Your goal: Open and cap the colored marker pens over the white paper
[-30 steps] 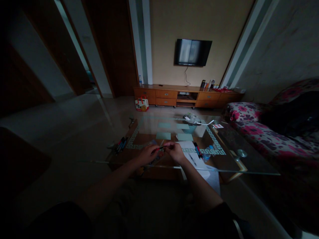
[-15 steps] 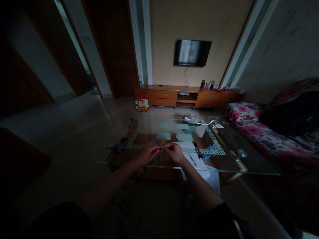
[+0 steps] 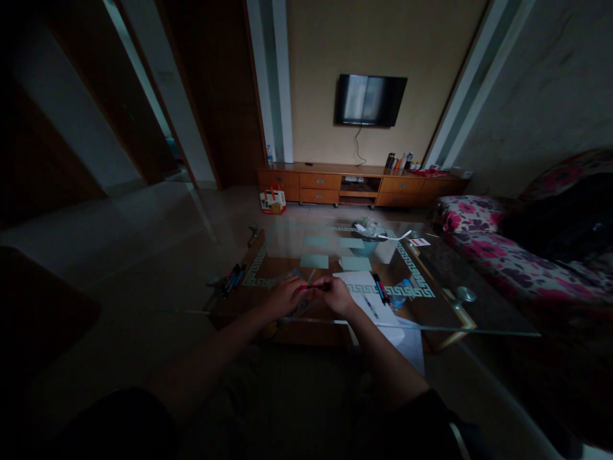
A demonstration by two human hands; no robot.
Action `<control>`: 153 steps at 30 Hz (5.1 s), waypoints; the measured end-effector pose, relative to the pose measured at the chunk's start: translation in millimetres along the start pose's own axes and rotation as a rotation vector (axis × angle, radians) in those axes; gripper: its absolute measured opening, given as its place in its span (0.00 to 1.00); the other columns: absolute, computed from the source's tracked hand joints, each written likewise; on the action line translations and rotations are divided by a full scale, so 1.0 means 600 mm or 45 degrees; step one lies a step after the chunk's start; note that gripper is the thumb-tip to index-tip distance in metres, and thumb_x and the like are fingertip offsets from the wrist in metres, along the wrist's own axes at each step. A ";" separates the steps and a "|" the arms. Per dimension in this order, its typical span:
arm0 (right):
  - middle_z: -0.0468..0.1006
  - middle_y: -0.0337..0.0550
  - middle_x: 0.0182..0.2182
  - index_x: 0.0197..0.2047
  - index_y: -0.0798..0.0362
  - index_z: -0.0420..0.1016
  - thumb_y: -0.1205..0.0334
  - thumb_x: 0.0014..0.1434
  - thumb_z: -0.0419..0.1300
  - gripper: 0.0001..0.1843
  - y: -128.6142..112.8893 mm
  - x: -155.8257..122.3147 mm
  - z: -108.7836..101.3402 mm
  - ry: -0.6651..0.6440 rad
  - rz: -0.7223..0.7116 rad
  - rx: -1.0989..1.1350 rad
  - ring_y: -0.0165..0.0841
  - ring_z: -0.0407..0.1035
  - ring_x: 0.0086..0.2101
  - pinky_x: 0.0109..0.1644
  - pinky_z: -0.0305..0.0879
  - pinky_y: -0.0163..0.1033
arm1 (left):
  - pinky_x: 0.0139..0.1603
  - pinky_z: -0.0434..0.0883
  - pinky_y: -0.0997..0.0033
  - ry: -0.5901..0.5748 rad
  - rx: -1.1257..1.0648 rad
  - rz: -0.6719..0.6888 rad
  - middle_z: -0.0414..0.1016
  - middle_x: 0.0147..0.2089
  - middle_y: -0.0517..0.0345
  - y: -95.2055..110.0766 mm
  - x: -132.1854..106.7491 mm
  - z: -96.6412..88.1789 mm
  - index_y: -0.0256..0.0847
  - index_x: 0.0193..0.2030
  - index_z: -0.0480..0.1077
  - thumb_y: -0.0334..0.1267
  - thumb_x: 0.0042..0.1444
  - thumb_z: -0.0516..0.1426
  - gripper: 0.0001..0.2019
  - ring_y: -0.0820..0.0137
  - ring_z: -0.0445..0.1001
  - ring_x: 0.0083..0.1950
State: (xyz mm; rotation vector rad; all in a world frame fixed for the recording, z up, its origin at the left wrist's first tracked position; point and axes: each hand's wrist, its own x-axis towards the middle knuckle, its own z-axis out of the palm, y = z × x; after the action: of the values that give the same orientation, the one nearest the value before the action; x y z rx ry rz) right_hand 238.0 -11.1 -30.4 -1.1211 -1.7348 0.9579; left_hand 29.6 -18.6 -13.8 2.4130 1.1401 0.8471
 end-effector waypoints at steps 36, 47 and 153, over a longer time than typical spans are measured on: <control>0.83 0.45 0.34 0.37 0.52 0.82 0.53 0.52 0.67 0.12 -0.020 -0.007 0.008 0.043 -0.018 -0.111 0.37 0.75 0.35 0.41 0.71 0.41 | 0.44 0.67 0.69 -0.088 0.014 0.024 0.73 0.40 0.53 -0.011 -0.004 0.005 0.41 0.44 0.74 0.42 0.66 0.50 0.13 0.67 0.73 0.42; 0.83 0.45 0.33 0.38 0.52 0.82 0.54 0.53 0.67 0.12 -0.008 -0.009 0.007 0.026 -0.040 -0.084 0.37 0.76 0.33 0.40 0.71 0.40 | 0.40 0.65 0.70 -0.126 0.073 0.028 0.74 0.40 0.54 -0.004 -0.006 -0.003 0.41 0.44 0.74 0.42 0.68 0.48 0.14 0.67 0.72 0.40; 0.71 0.41 0.30 0.30 0.52 0.75 0.53 0.68 0.51 0.19 -0.025 -0.018 -0.002 -0.119 -0.219 -0.604 0.33 0.68 0.34 0.42 0.63 0.38 | 0.40 0.64 0.71 -0.075 0.017 0.137 0.70 0.38 0.55 -0.036 0.001 0.008 0.40 0.40 0.73 0.38 0.65 0.53 0.09 0.68 0.70 0.39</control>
State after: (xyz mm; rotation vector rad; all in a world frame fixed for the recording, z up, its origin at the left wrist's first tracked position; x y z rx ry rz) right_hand 237.0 -25.4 -19.0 -1.2054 -2.1653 0.5102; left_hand 20.6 -4.8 -28.8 2.5116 1.0055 0.7968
